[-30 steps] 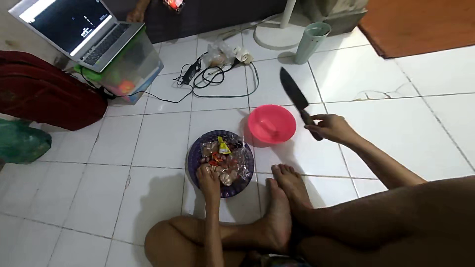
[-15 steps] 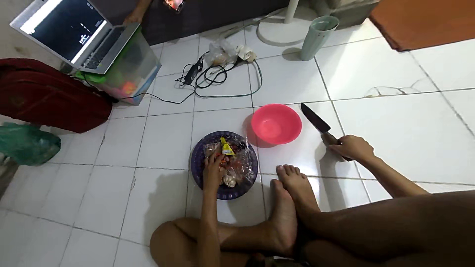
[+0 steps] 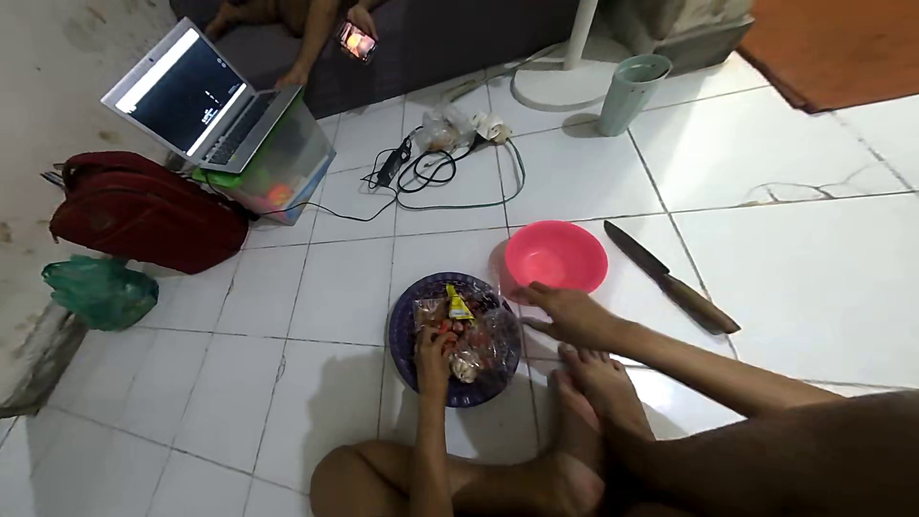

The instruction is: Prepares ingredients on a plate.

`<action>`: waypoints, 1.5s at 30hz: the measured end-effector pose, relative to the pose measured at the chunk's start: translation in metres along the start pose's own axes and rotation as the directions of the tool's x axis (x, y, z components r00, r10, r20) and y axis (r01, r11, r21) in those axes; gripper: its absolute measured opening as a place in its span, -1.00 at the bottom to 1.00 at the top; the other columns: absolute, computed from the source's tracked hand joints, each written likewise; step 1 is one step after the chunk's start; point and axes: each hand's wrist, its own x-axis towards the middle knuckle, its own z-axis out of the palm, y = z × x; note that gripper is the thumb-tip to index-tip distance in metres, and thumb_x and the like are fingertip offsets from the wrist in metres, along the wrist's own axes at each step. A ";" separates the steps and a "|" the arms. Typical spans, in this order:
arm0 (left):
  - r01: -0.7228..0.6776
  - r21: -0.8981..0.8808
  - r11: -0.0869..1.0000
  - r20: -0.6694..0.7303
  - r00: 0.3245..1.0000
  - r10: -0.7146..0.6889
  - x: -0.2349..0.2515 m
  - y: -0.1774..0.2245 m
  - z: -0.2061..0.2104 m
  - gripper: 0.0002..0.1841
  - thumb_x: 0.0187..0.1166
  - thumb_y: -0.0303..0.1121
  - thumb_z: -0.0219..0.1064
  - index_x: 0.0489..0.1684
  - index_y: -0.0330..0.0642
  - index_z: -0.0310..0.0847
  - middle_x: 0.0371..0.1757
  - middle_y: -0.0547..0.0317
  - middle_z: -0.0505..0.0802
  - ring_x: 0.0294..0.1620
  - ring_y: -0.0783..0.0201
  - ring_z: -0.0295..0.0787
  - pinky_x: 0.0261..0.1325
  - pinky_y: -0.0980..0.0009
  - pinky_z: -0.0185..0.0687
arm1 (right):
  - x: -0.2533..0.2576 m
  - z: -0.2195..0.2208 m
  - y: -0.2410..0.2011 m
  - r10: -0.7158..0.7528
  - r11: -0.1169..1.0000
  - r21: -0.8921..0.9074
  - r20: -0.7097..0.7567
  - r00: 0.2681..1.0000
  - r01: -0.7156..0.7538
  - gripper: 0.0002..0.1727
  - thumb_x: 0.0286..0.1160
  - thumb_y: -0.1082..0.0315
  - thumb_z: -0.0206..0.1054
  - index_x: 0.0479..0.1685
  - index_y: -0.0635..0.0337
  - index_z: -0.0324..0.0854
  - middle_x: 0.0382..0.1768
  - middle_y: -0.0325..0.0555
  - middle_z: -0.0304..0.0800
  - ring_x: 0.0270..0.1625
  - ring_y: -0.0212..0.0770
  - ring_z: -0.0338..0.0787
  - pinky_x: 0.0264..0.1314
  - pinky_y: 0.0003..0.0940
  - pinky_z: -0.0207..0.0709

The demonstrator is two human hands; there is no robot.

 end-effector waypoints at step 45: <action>-0.036 0.159 0.987 0.250 0.968 -0.005 -0.011 0.031 -0.014 -0.68 0.58 -0.70 0.16 0.15 -0.40 0.78 0.45 -0.26 0.70 0.52 -0.19 0.59 0.62 0.03 0.41 | 0.010 0.059 0.007 -0.484 0.875 -0.048 -0.058 0.873 0.481 -0.77 0.43 0.66 0.26 -0.06 0.39 0.80 0.10 0.27 0.84 0.30 0.37 0.74 0.32 0.35 0.49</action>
